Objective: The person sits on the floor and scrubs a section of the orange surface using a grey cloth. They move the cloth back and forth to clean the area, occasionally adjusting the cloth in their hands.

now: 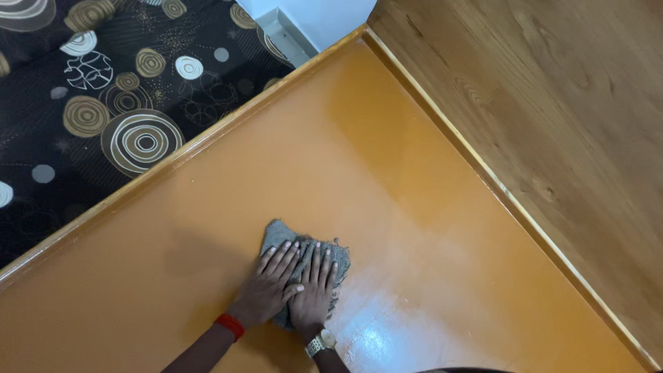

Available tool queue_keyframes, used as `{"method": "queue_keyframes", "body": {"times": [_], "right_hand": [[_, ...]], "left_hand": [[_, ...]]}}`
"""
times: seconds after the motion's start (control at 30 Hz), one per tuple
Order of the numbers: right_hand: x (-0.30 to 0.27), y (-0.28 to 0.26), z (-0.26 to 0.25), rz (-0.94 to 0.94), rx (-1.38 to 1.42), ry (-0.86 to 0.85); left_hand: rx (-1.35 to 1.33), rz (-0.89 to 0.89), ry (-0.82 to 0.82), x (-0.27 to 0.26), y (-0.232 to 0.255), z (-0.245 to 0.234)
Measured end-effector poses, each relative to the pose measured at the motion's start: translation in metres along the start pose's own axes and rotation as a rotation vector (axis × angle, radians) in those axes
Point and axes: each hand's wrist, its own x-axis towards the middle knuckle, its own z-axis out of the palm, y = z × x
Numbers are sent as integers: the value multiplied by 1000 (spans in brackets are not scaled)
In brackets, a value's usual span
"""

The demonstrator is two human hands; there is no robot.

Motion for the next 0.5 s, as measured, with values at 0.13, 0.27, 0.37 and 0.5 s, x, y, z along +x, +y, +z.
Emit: {"method": "queue_keyframes", "body": {"times": [0.13,0.27,0.37,0.5], "right_hand": [[21,3,-7,-22,-14,-41],[71,10,-9,-82,-7,40],[120,16,-9,-84,44,4],[187,27,-7,-132,89,25]], "left_hand": [[6,-38,17,11,-6,0],[80,-59,161,46,-29,7],[75,-133,132,85,-58,16],[100,-163,127,141,-98,29]]}}
